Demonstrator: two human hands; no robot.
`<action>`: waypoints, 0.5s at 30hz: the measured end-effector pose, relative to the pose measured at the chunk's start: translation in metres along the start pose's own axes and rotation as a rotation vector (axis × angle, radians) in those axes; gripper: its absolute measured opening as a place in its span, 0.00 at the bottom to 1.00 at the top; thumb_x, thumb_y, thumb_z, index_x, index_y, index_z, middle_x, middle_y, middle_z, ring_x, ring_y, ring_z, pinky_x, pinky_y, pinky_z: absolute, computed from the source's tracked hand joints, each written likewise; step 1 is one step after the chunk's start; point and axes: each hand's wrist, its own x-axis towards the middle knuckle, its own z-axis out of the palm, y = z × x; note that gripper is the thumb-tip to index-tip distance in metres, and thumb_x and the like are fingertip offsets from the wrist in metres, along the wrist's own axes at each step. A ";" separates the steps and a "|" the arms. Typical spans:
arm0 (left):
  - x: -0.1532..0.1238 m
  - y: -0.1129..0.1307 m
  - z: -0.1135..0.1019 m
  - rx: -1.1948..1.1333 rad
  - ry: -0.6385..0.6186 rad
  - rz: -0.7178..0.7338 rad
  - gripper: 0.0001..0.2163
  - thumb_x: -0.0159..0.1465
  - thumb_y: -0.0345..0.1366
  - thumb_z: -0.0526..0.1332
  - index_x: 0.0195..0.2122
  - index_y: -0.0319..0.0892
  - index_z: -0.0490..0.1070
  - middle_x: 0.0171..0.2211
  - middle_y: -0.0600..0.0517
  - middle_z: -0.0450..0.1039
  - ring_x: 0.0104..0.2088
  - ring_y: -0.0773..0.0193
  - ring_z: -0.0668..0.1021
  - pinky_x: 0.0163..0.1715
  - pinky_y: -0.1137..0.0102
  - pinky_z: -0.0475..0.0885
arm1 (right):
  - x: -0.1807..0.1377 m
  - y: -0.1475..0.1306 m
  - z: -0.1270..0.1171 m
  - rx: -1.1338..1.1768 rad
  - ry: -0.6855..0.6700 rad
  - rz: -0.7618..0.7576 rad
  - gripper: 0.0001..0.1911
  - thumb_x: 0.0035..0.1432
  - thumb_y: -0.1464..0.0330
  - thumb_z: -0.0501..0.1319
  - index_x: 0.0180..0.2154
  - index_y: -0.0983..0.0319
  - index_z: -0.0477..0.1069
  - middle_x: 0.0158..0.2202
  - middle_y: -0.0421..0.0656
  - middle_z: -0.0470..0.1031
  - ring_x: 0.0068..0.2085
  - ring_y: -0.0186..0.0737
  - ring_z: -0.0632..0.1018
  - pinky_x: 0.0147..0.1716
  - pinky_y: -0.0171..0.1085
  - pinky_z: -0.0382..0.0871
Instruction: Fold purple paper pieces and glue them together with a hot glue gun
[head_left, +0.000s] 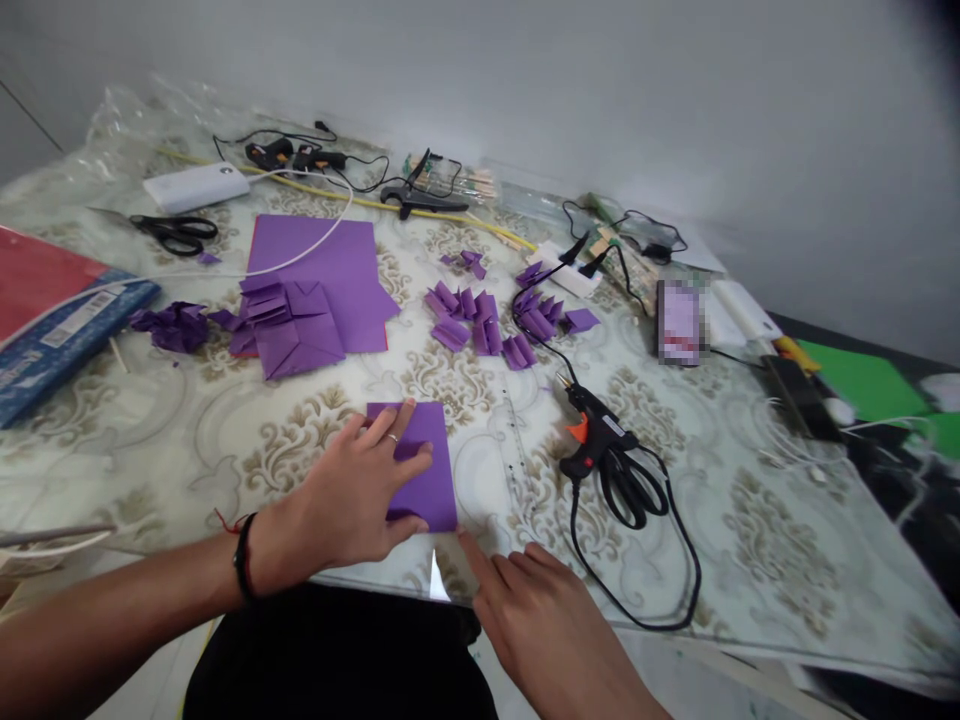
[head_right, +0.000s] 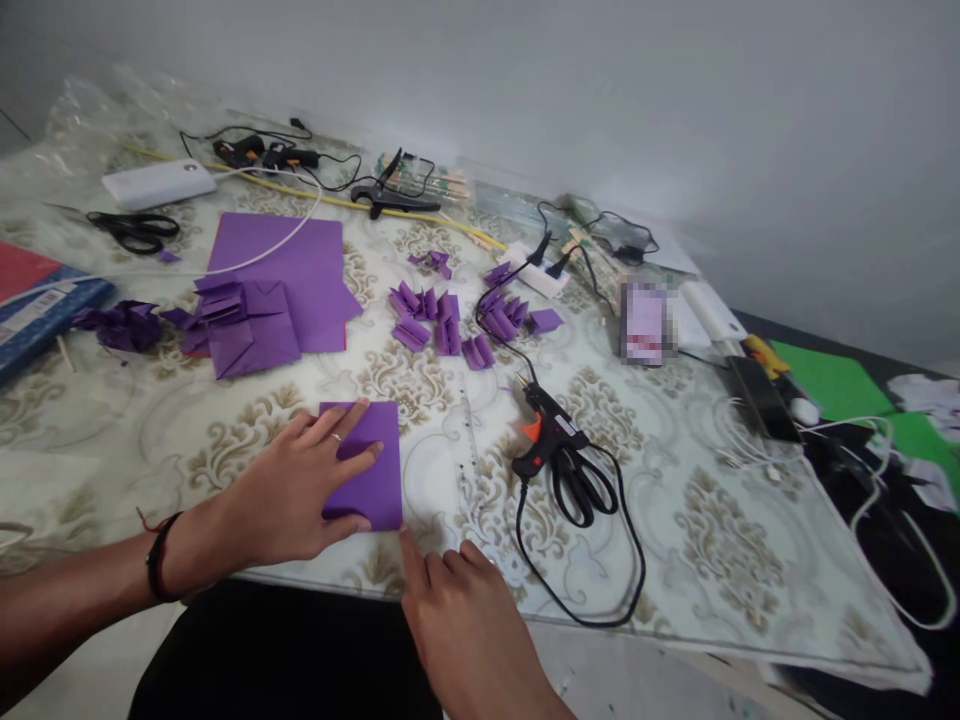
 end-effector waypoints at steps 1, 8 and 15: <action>0.000 0.000 0.000 0.001 0.000 0.001 0.33 0.65 0.58 0.71 0.65 0.43 0.75 0.70 0.28 0.67 0.71 0.28 0.67 0.60 0.41 0.69 | 0.000 0.000 0.000 0.020 -0.002 0.013 0.28 0.52 0.80 0.66 0.56 0.66 0.79 0.25 0.36 0.81 0.25 0.40 0.81 0.38 0.41 0.73; 0.000 0.000 0.003 -0.002 0.001 -0.001 0.35 0.66 0.58 0.70 0.71 0.51 0.70 0.75 0.30 0.60 0.70 0.29 0.69 0.61 0.40 0.67 | 0.010 0.000 0.002 0.065 -0.074 0.081 0.30 0.55 0.82 0.60 0.59 0.67 0.78 0.27 0.41 0.84 0.28 0.41 0.83 0.42 0.41 0.75; -0.001 0.001 0.004 -0.016 -0.002 0.001 0.35 0.66 0.56 0.70 0.72 0.52 0.69 0.75 0.30 0.60 0.70 0.28 0.68 0.62 0.38 0.67 | 0.034 0.005 -0.003 0.070 -0.175 0.126 0.31 0.58 0.81 0.60 0.64 0.73 0.74 0.30 0.46 0.86 0.31 0.45 0.86 0.39 0.42 0.77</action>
